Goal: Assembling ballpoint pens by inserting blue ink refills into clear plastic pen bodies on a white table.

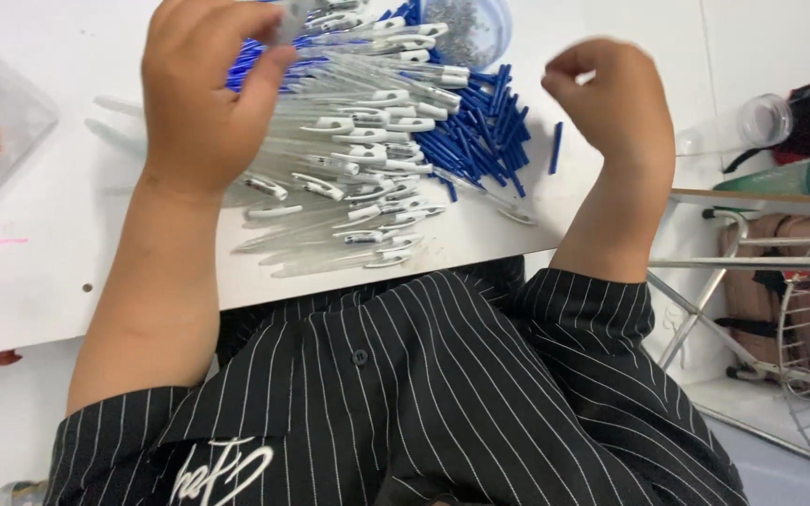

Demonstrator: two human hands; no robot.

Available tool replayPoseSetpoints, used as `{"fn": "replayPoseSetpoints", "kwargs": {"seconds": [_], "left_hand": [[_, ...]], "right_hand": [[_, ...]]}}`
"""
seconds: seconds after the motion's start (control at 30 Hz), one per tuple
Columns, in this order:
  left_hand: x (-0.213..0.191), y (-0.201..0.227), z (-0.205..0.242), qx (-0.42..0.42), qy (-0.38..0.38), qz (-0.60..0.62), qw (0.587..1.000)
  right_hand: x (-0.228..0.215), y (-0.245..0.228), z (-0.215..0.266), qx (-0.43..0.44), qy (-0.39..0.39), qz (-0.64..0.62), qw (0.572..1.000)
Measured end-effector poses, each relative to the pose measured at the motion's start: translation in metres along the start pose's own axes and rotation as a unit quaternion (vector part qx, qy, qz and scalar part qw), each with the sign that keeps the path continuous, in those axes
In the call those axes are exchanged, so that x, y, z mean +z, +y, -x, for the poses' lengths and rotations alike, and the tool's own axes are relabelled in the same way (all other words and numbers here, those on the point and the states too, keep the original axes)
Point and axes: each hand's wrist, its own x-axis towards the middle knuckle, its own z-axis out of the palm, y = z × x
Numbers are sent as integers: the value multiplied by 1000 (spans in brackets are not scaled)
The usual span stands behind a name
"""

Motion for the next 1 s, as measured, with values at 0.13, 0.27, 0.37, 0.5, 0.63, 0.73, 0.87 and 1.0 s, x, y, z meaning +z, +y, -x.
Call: {"fn": "replayPoseSetpoints", "kwargs": {"seconds": [0.13,0.27,0.37,0.5,0.63,0.73,0.87,1.0], "left_hand": [[2,0,2,-46,13,24,999],[0,5,1,-56,9,27,998],[1,4,2,-62,19,24,998],[2,5,0,-60,18,32,998],[2,6,0,-46,21,32,998],[1,0,1,-63,33,23,997],[-1,-8,4,-112,64,19,991],[0,-21,9,-115,89,11,989]], "right_hand": [[-3,1,16,147,-106,-11,983],[3,11,25,214,-111,-8,971],[8,22,28,212,-66,21,975],[10,-10,29,84,-50,-21,995],[23,-57,24,-165,-37,-109,980],[34,-75,1,-249,-12,-82,965],[50,-98,-42,-311,-5,-19,950],[92,-135,-80,-359,-36,21,933]]}}
